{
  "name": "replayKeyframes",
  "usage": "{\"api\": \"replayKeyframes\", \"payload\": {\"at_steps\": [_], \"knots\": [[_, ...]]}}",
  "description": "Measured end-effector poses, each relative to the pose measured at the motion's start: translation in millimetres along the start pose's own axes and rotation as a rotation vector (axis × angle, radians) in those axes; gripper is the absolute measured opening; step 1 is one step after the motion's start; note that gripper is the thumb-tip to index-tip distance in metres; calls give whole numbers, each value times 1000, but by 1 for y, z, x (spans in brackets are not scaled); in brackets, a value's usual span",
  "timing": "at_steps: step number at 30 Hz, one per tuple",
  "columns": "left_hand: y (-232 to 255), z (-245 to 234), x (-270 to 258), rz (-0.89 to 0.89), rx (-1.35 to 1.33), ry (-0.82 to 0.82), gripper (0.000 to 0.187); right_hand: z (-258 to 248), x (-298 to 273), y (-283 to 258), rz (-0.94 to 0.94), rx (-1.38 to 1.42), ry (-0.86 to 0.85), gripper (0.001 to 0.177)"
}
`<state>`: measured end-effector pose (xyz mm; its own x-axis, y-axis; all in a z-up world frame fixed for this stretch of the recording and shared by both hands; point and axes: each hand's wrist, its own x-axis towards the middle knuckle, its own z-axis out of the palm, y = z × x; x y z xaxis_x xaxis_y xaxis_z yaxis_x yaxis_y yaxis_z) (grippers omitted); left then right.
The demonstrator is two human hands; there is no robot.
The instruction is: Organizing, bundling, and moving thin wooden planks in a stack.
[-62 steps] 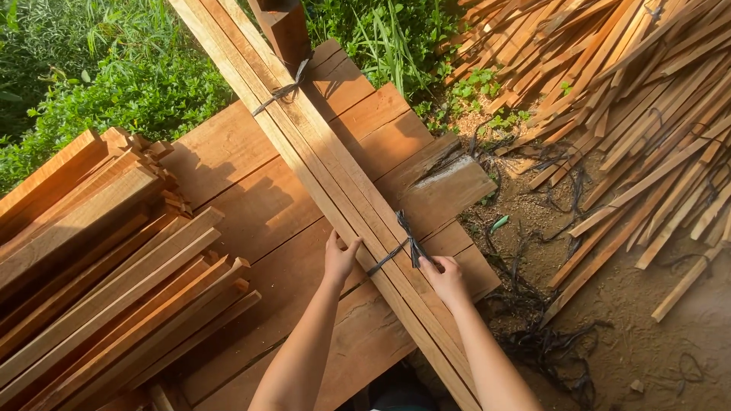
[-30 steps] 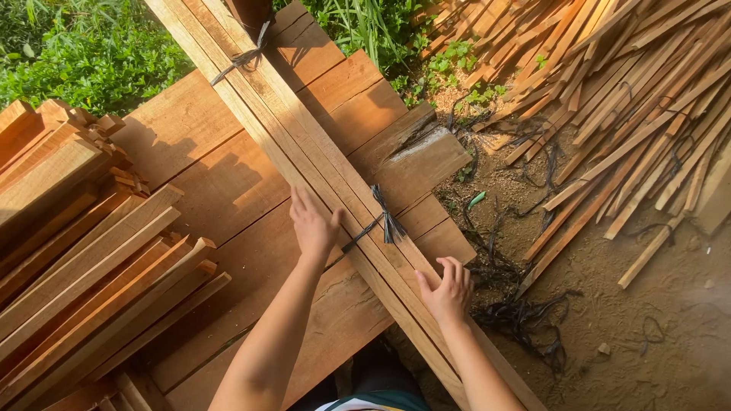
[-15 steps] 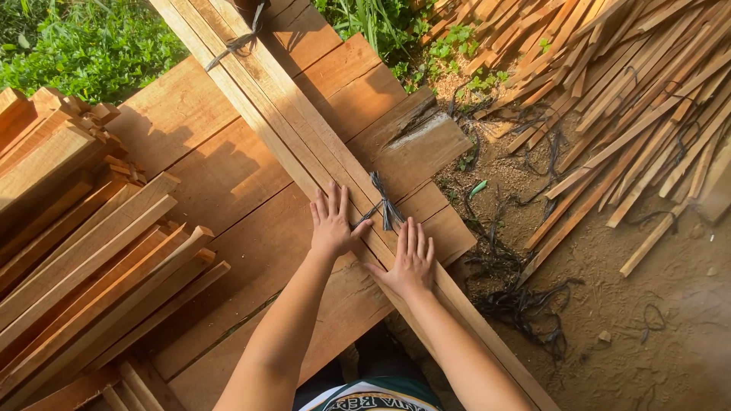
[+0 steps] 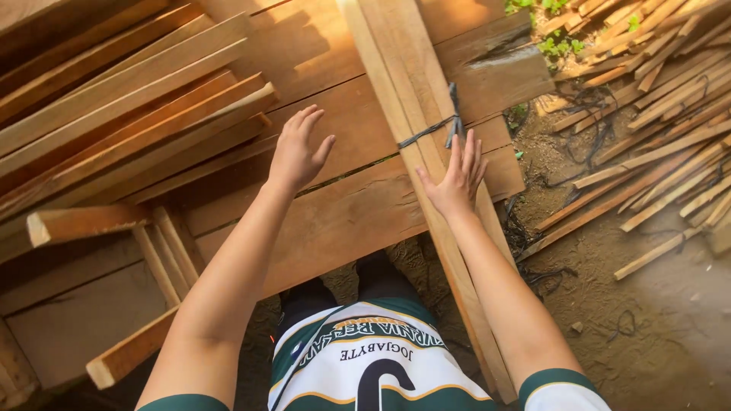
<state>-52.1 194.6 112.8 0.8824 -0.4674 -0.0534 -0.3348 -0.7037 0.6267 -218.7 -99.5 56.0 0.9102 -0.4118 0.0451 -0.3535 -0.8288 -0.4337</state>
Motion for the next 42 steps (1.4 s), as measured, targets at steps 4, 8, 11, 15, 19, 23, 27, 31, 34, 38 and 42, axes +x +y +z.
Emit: {"api": "replayKeyframes", "payload": {"at_steps": [4,8,11,15,19,23,27,31,34,38,42], "knots": [[-33,-65,-54,-49,-9,92,49,2,2,-67,-147,136,31,100],[-71,-125,-108,-34,3,180,45,13,-15,-158,-252,320,21,101],[-70,-194,-149,4,-19,210,41,10,-42,-243,-351,386,-16,98],[-89,-268,-203,89,-57,256,37,11,-79,-344,-465,395,-41,95],[-118,-325,-268,93,-80,279,35,21,-117,-423,-574,443,-20,95],[-160,-357,-315,2,-30,296,36,36,-139,-472,-660,457,4,93],[-194,-380,-359,-45,-45,365,36,34,-151,-505,-698,446,-63,91],[-217,-389,-396,-108,-72,430,35,33,-154,-530,-743,484,-111,89],[-231,-399,-415,-151,-116,455,33,43,-157,-547,-740,467,-124,88],[-262,-417,-427,-197,-20,404,35,53,-172,-566,-740,458,-163,83],[-281,-457,-440,-122,59,522,32,55,-178,-592,-736,391,-175,78]]}}
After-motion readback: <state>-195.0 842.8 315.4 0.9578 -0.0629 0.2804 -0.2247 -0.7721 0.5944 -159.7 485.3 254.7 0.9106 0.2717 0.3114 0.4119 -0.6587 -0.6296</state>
